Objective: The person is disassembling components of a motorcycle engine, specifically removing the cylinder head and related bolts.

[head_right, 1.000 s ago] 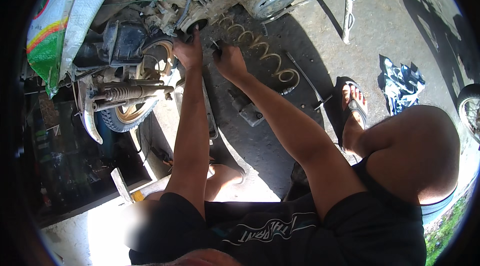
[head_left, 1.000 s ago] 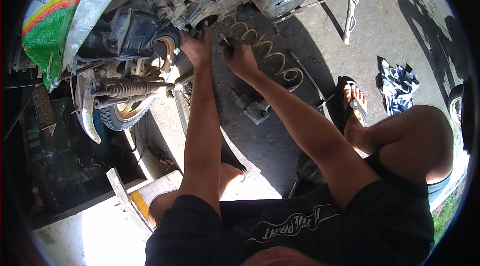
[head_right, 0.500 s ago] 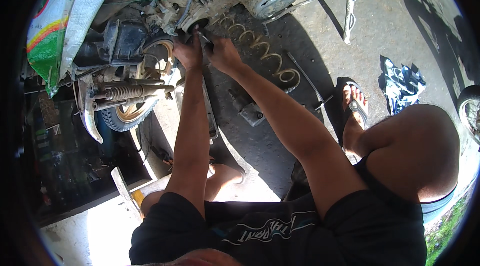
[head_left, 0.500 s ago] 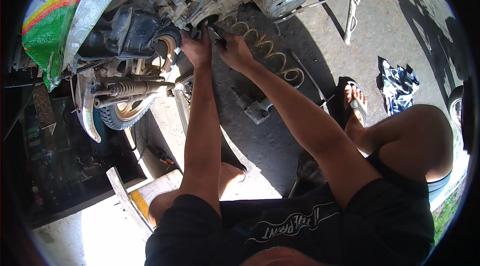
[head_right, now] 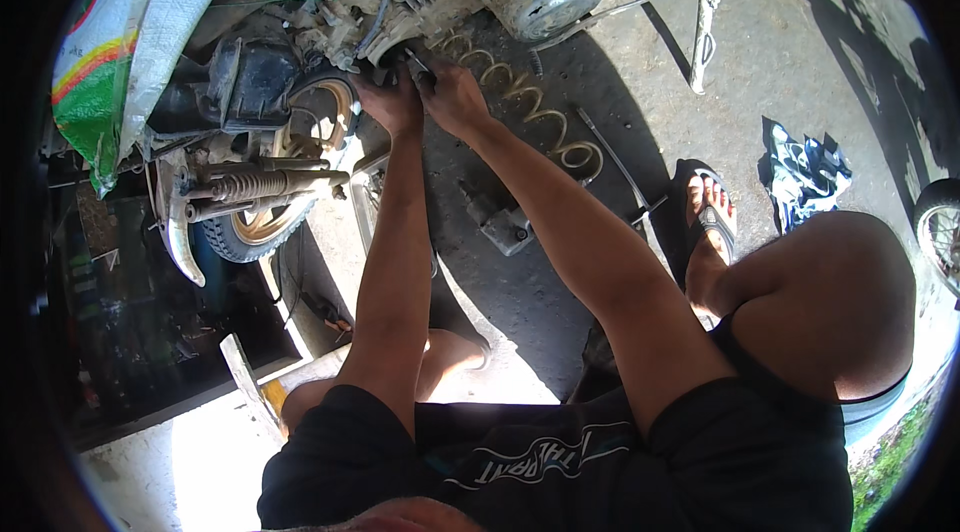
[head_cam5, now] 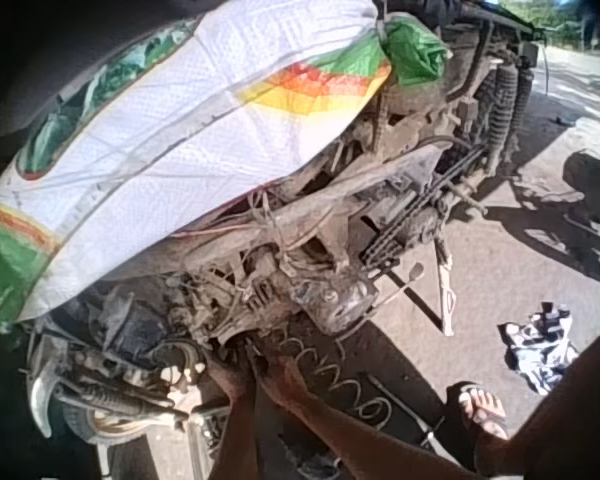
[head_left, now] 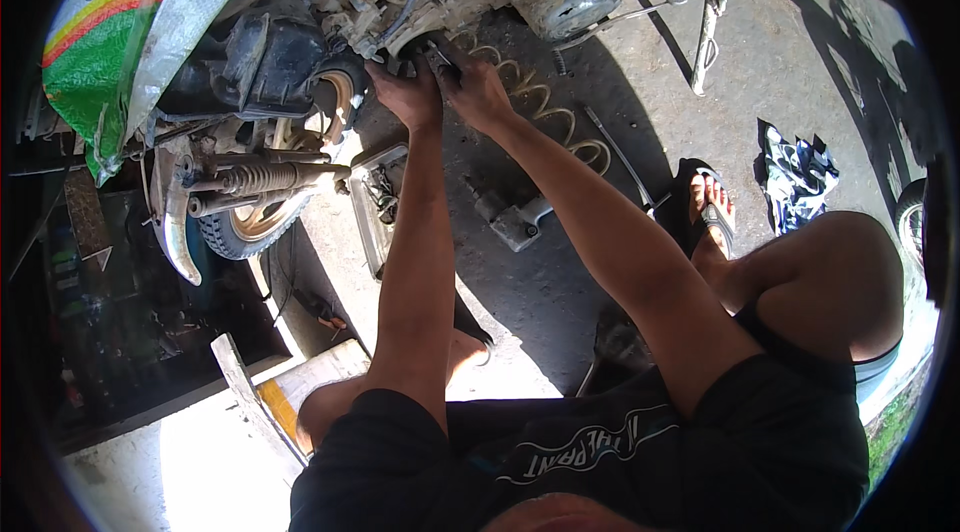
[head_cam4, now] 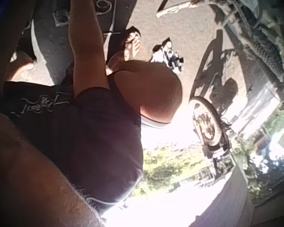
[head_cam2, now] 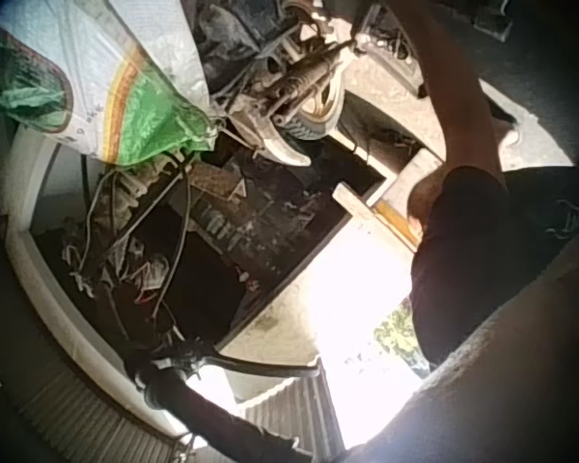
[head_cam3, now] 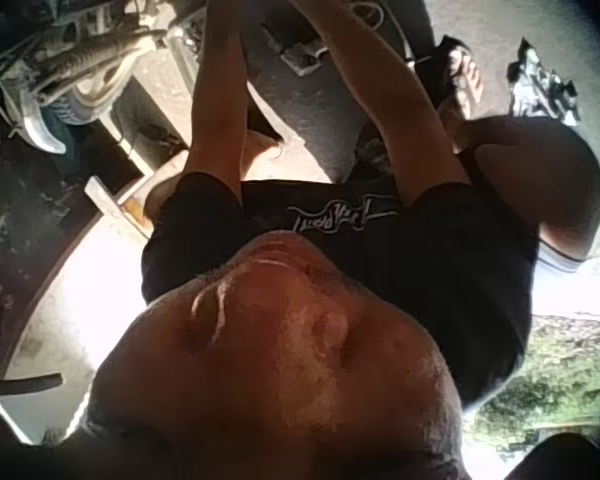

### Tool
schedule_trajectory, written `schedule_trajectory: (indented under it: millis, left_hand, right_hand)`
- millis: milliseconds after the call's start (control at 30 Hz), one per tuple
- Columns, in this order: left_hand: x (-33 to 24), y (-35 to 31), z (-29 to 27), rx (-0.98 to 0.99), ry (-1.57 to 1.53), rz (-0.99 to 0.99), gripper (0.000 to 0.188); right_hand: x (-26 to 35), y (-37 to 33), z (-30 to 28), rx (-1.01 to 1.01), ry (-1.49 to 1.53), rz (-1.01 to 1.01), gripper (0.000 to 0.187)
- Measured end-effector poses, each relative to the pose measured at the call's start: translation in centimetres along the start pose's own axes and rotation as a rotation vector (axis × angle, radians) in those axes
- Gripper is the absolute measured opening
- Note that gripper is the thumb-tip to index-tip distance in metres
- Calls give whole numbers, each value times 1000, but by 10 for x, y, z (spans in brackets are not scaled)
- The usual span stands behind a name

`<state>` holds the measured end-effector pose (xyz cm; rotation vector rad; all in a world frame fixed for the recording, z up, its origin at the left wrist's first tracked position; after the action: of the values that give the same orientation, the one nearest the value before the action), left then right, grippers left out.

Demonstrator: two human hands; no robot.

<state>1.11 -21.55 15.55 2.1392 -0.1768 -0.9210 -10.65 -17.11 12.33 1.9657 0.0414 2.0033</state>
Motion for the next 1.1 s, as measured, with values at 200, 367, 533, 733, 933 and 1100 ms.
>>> schedule_trajectory:
  millis: [200,367,533,733,933,1100]
  left_hand:
    - [11,-11,4,-131,317,-103,31]
    - [4,-15,3,-200,340,47,10]
    - [-4,-27,6,-132,199,-140,12]
    - [-14,-21,11,-193,33,-61,27]
    - [-7,-17,16,-123,-302,-263,28]
    - [-5,-25,11,-114,-231,-187,32]
  right_hand:
    - [-1,6,3,-89,371,-48,44]
    - [2,6,-3,-37,522,79,42]
    - [3,8,-3,-45,500,118,41]
    - [-6,10,-3,-1,474,170,42]
    - [-3,10,-4,-38,481,151,31]
    - [-3,10,-2,-14,495,86,24]
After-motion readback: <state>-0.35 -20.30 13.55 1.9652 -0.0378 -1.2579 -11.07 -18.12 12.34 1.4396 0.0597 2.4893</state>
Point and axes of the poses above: each hand's wrist, its own y-axis towards the middle knuckle, its own z-axis out of the palm, x = y × z, the point moved 4 cm from there along y, towards the middle knuckle, and after that the axes turned 11 degrees about y, right-handed, at the moved point
